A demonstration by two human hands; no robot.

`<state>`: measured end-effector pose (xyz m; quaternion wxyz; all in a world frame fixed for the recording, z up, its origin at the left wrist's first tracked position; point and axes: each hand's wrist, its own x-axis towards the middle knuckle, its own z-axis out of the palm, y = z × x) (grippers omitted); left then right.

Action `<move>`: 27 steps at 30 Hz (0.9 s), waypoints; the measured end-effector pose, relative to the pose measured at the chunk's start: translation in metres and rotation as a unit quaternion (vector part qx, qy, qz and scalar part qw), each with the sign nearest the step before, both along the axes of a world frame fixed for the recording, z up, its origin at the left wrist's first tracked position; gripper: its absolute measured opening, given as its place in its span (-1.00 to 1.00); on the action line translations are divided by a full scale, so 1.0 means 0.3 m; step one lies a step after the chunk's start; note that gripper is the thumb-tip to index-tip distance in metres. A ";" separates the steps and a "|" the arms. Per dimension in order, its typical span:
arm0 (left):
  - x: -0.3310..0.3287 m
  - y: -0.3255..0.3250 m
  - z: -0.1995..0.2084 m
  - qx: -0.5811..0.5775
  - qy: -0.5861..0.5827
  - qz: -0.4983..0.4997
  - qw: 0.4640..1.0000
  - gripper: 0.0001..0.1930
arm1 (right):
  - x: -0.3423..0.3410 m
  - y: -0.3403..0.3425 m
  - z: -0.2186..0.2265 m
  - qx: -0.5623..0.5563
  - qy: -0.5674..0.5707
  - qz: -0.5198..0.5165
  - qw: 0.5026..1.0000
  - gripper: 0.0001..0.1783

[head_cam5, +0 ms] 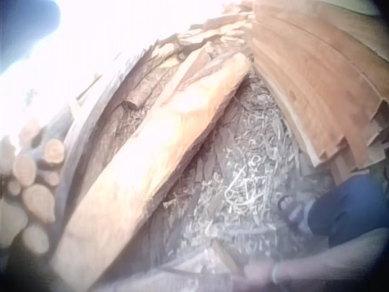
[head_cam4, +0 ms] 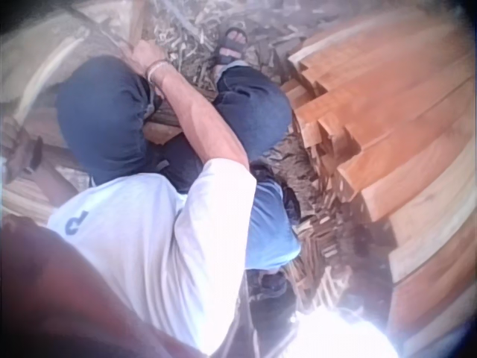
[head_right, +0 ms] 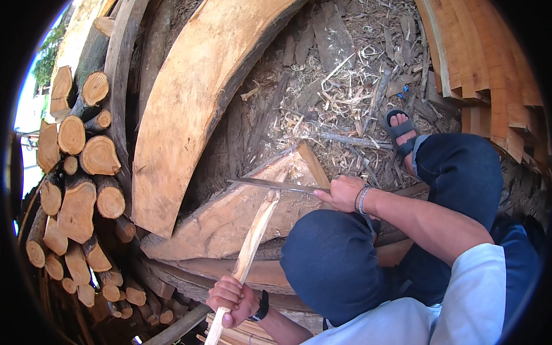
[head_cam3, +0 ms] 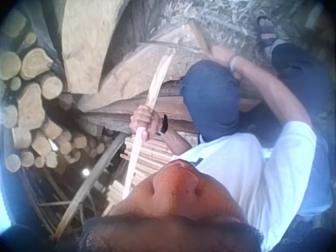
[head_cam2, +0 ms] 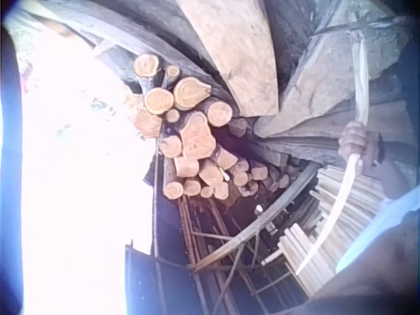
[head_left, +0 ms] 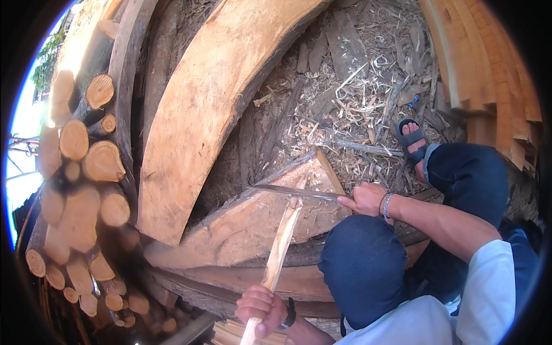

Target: The person carves a piece of wood with a machete, shaving off thin strips from the surface to taper and shape one end.

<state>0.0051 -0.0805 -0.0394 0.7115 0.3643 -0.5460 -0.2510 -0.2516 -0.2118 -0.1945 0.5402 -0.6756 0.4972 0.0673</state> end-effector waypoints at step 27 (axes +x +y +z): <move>-0.004 -0.013 0.018 0.010 0.011 -0.023 1.000 -0.61 | 0.012 0.000 -0.052 -0.007 -0.041 -0.001 0.999 -0.07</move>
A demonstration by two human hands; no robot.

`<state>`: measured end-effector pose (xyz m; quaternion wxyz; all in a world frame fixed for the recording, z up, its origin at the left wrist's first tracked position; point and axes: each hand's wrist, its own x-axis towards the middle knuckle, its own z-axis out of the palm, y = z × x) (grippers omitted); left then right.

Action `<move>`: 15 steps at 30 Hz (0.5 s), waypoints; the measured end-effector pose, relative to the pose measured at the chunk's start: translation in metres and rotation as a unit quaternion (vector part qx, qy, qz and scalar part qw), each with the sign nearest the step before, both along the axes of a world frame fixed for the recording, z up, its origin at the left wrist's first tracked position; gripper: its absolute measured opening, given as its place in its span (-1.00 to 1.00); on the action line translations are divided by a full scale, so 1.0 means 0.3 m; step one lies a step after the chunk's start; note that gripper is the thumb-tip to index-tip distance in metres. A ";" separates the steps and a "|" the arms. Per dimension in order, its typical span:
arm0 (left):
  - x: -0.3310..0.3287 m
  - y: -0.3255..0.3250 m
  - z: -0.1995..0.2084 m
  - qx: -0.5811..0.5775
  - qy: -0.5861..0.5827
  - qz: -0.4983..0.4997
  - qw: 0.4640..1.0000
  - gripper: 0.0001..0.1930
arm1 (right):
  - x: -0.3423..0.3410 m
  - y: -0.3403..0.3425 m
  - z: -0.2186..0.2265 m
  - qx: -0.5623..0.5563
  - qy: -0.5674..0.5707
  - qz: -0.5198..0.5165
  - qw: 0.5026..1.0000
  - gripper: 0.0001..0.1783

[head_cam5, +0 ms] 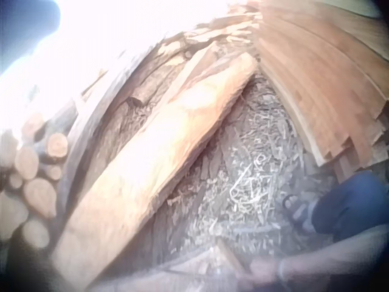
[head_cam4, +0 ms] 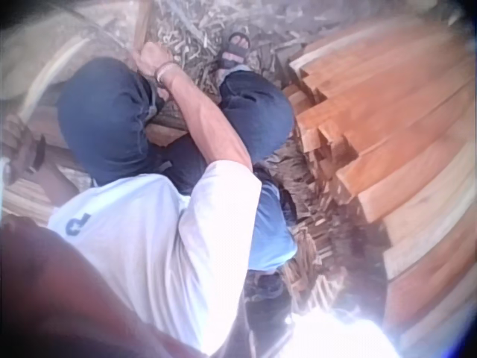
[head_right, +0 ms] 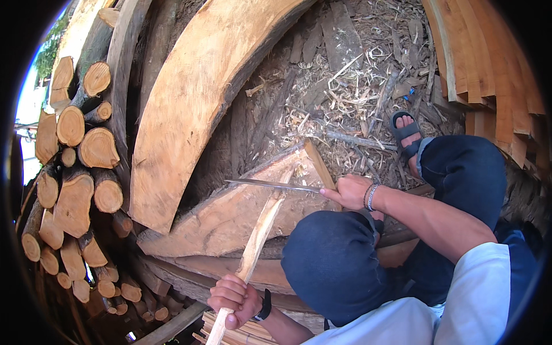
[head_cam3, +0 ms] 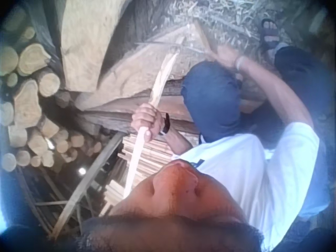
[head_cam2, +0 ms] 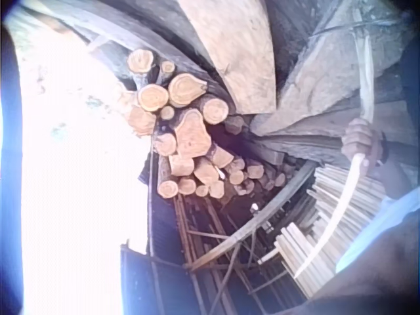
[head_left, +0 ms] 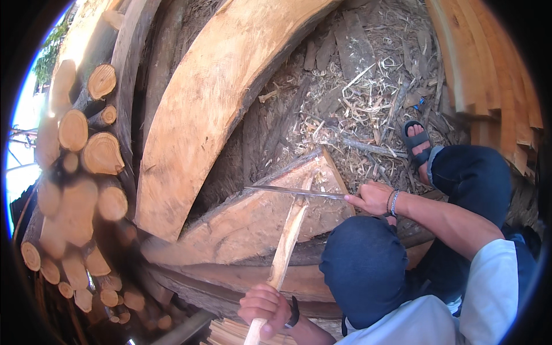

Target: The person carves a piece of wood with a machete, shaving off thin strips from the surface to taper and shape one end.

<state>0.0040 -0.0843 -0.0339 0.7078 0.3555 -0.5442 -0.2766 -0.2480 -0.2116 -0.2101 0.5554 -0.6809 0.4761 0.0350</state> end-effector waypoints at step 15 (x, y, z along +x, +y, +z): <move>0.038 0.019 -0.025 -0.003 0.012 0.024 1.000 -0.60 | 0.037 -0.025 0.089 0.011 0.053 0.010 0.999 -0.10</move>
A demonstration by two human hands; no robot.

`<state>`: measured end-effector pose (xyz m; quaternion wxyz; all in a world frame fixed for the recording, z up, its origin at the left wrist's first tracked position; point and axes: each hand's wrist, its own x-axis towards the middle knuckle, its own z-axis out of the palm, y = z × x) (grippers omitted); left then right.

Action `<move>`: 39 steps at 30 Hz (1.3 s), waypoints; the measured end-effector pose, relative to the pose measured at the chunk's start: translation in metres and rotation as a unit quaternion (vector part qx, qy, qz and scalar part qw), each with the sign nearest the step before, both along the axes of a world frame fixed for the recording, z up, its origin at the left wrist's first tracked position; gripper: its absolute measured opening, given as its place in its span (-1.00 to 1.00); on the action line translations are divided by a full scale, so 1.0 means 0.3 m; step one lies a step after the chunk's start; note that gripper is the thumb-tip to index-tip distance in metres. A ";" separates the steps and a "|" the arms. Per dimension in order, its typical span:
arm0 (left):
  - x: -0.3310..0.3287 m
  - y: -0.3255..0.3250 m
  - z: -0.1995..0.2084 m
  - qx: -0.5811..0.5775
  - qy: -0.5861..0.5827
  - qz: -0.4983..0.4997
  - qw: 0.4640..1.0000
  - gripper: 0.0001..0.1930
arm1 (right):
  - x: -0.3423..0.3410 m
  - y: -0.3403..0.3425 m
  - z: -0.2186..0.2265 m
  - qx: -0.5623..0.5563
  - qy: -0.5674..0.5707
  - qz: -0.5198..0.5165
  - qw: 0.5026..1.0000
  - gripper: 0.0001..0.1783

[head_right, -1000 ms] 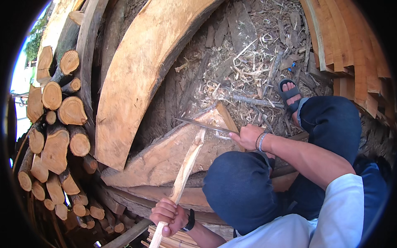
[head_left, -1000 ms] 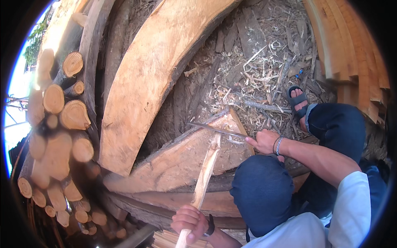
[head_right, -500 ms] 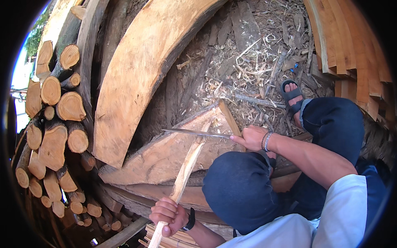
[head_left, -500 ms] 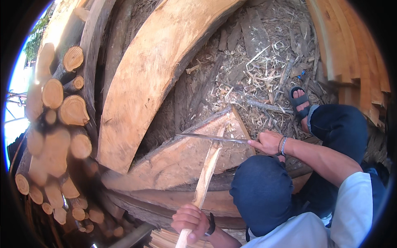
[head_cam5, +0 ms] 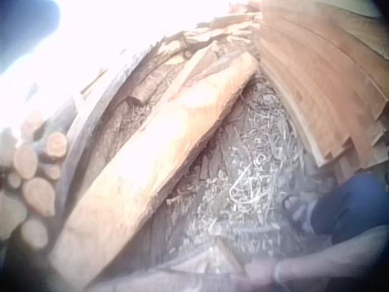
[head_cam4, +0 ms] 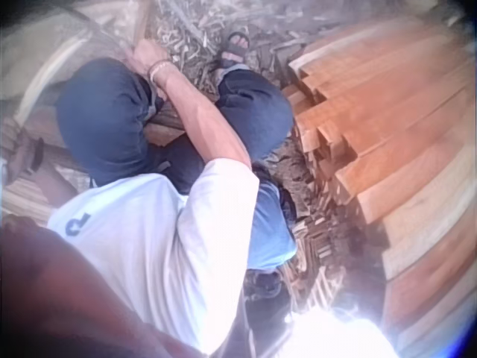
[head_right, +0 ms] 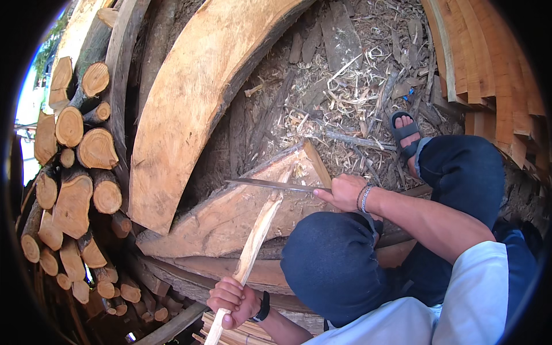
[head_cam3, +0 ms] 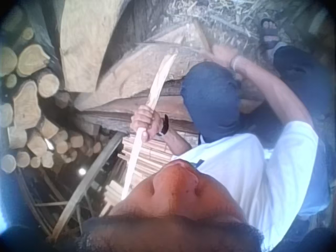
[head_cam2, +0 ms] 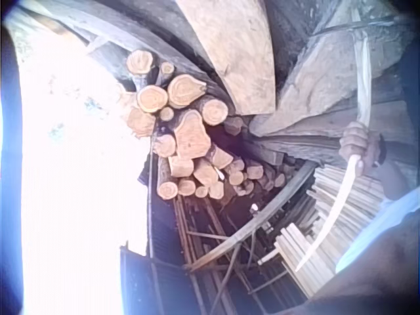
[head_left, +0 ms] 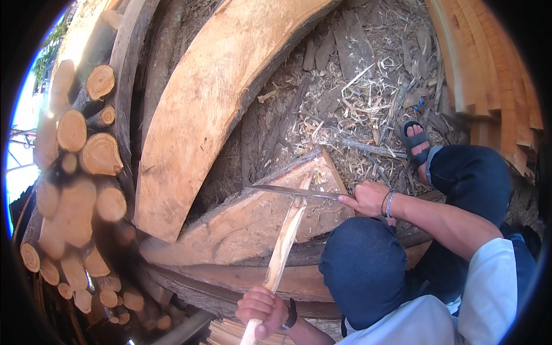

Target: The person carves a piece of wood with a machete, shaving off thin strips from the surface to taper and shape one end.

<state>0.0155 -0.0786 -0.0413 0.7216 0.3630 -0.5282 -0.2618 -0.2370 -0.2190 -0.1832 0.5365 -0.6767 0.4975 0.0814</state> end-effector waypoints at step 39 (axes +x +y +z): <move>-0.028 -0.005 0.015 0.004 -0.006 -0.021 1.000 -0.62 | -0.035 -0.023 -0.071 -0.004 0.018 -0.016 1.000 -0.10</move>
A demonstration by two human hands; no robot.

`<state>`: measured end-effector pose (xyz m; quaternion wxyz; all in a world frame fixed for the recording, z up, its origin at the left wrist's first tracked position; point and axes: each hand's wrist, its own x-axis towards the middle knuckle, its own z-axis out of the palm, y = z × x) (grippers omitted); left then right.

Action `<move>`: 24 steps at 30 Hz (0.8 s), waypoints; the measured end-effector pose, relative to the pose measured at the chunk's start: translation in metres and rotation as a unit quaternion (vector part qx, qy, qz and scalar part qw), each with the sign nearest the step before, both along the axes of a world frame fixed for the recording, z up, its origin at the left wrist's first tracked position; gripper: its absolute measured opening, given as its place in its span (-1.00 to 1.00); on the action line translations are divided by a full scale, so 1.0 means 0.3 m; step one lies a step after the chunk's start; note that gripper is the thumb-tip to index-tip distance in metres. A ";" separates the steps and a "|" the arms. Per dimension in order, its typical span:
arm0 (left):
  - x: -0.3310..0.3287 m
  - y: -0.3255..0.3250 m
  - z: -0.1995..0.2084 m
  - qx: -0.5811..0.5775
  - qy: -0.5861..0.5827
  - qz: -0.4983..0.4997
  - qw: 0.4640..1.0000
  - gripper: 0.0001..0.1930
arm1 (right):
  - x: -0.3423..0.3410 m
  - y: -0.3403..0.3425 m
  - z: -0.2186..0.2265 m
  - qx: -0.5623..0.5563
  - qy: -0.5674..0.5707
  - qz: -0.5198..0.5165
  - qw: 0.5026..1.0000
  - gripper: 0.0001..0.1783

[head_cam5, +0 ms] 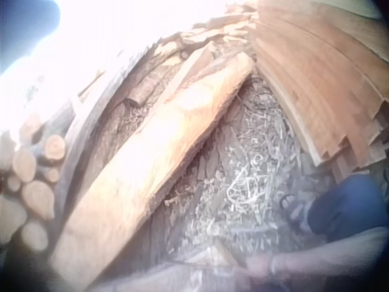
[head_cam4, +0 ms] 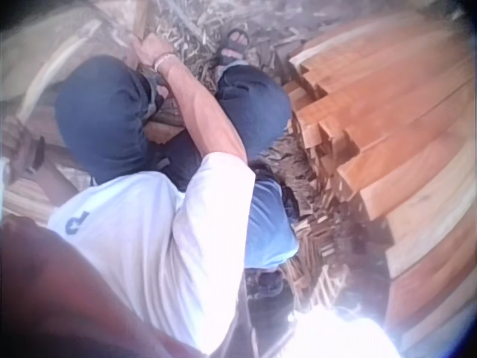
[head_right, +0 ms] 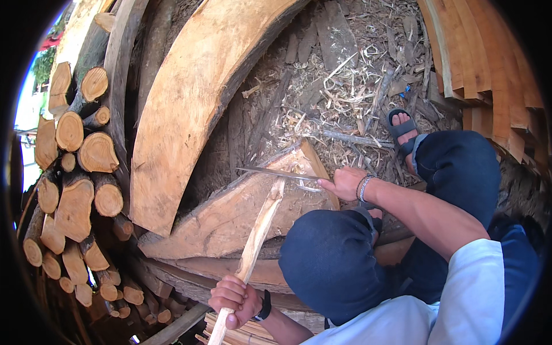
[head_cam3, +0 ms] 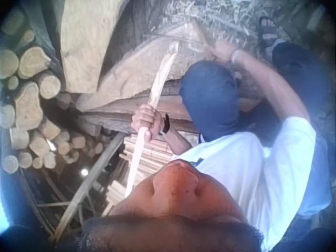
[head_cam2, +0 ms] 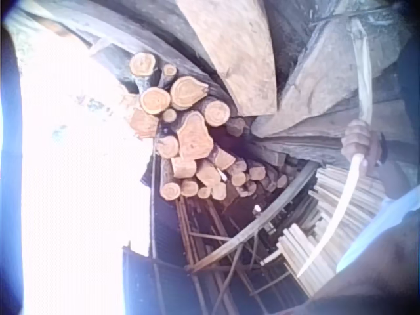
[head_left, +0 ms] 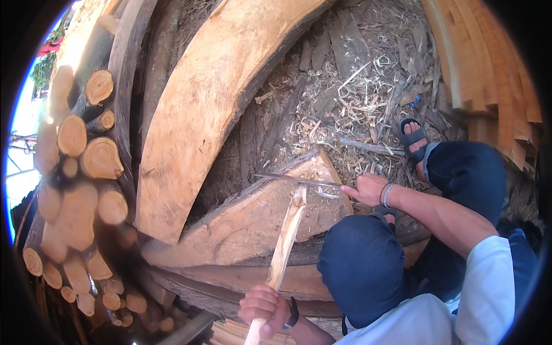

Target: The person carves a piece of wood with a machete, shaving off thin strips from the surface to taper and shape one end.

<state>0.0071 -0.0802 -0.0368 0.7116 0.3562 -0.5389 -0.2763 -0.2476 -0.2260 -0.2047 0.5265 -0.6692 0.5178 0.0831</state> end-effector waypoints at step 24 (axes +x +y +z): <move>-0.014 -0.008 0.005 -0.003 -0.009 0.009 1.000 -0.62 | -0.030 0.042 -0.005 -0.032 -0.023 0.018 0.999 -0.12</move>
